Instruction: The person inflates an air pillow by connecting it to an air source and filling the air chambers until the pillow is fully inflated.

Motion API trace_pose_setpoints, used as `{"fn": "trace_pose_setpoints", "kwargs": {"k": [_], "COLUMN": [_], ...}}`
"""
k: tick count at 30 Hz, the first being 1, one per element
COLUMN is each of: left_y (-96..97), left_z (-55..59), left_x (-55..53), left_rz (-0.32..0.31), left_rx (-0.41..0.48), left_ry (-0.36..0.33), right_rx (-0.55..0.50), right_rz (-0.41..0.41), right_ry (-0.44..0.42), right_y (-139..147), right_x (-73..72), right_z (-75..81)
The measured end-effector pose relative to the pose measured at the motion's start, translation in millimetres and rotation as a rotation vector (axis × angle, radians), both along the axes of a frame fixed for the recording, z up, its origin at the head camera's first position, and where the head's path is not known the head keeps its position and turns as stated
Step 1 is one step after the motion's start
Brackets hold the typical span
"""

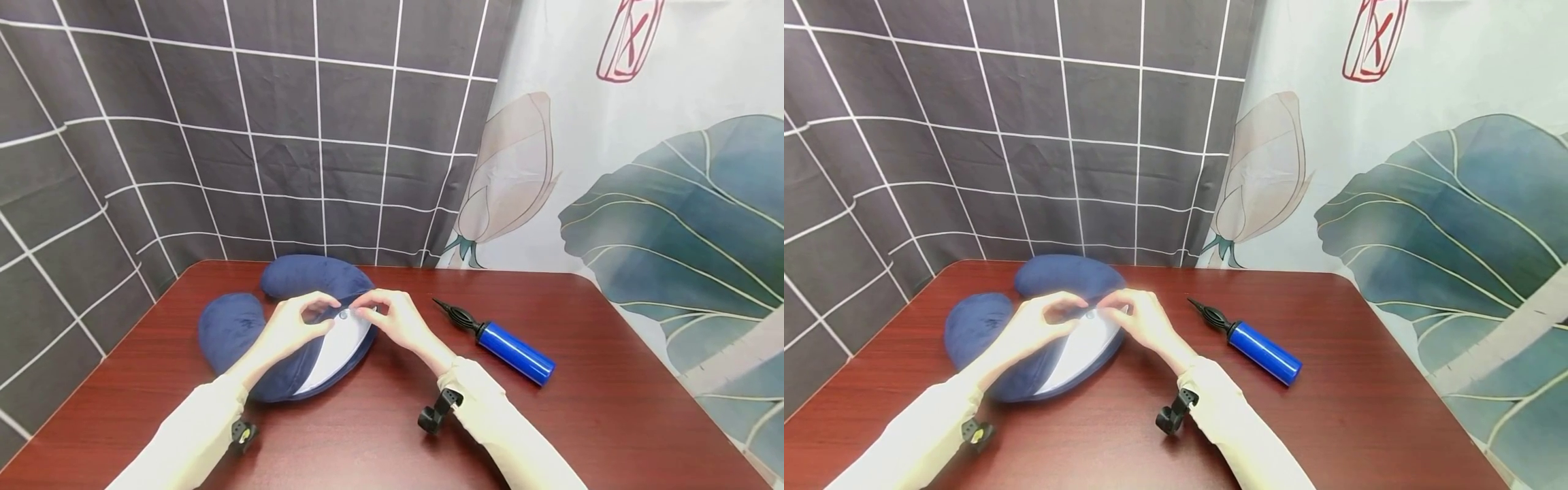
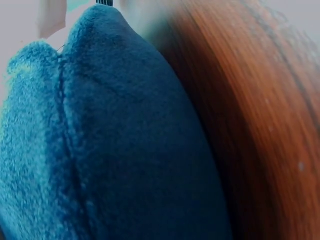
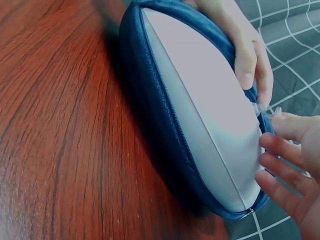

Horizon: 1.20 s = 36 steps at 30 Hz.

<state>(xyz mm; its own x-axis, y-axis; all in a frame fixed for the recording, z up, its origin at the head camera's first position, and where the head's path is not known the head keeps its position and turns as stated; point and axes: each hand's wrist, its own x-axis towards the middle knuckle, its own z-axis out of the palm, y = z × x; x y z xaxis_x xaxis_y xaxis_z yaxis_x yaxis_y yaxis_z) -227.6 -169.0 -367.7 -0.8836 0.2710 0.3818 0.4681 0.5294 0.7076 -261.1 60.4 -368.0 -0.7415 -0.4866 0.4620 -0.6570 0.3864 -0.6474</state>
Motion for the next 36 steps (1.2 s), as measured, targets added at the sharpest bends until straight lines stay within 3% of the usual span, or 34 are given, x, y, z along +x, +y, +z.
{"fn": "trace_pose_setpoints", "kwargs": {"k": [8,15,18,29,36], "left_y": [0.4,0.3,0.5,1.4,1.0], "left_z": [-1.2,-1.7,-1.6,-3.1,-2.5], "left_x": [-1.3,-1.4,-0.8,-0.9,-0.5], "left_rz": [0.005,0.004,0.008,-0.007,0.005], "left_rx": [0.011,0.001,-0.005,0.026,0.017], "left_ry": [-0.008,-0.016,-0.021,-0.031,-0.041], "right_rx": [-0.010,-0.006,-0.004,-0.068,-0.105], "right_rz": [0.033,0.114,0.151,0.189,0.162], "right_ry": [0.006,-0.203,-0.255,-0.234,-0.289], "right_y": [-1.4,-5.6,-6.8,-1.0,-6.0], "right_x": [-7.1,-18.1,-19.7,-14.4,-12.2], "right_z": [-5.0,-1.4,0.6,-2.2,-1.0]}}
